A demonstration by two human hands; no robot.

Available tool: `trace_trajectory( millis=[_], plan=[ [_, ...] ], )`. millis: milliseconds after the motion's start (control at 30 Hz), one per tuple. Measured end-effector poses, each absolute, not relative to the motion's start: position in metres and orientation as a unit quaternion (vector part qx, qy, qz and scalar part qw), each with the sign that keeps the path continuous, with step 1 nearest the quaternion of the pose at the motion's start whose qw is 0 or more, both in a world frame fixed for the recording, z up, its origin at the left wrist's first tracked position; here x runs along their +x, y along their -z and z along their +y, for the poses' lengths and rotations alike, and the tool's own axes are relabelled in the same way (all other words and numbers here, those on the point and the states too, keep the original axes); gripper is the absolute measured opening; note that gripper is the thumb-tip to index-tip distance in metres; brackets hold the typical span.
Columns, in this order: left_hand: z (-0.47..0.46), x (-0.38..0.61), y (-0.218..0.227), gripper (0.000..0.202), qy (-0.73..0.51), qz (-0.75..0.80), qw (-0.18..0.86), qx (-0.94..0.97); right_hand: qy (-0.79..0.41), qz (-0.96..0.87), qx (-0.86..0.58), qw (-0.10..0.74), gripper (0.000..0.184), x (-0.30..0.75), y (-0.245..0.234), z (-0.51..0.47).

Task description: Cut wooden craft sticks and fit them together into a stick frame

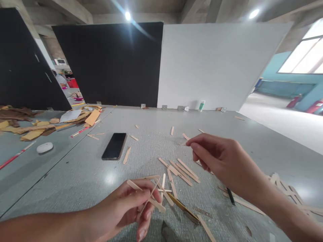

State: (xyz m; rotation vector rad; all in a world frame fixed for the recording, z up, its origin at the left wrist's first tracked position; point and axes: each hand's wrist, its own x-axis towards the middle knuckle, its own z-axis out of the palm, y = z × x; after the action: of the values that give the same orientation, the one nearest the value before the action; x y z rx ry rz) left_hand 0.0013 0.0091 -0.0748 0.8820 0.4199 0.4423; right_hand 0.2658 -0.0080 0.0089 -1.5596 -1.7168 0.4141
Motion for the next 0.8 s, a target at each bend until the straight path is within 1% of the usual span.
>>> trace_trajectory(
  millis=[100, 167, 233, 400, 567, 800],
  plan=[
    [0.011, 0.002, 0.076, 0.057, -0.207, 0.193, 0.885, 0.37, -0.125, -0.693, -0.62, 0.345, 0.019, 0.266, 0.0, -0.003],
    [0.012, 0.003, 0.077, 0.063, -0.212, 0.192, 0.89, 0.354, -0.103, -0.713, -0.619, 0.314, 0.019, 0.264, 0.006, -0.001],
    [0.012, 0.003, 0.077, 0.057, -0.228, 0.198, 0.883, 0.359, -0.087, -0.72, -0.622, 0.295, 0.018, 0.263, 0.007, 0.0],
    [0.012, -0.002, 0.079, 0.046, -0.282, 0.237, 0.854, 0.367, -0.015, -0.702, -0.652, 0.286, 0.021, 0.276, -0.005, 0.0],
    [0.013, -0.007, 0.075, 0.04, -0.324, 0.307, 0.801, 0.399, 0.066, -0.681, -0.685, 0.249, 0.019, 0.301, -0.019, 0.005],
    [0.019, -0.011, 0.053, 0.041, -0.346, 0.297, 0.764, 0.457, 0.086, -0.652, -0.729, 0.19, 0.02, 0.321, -0.034, 0.006]
  ],
)
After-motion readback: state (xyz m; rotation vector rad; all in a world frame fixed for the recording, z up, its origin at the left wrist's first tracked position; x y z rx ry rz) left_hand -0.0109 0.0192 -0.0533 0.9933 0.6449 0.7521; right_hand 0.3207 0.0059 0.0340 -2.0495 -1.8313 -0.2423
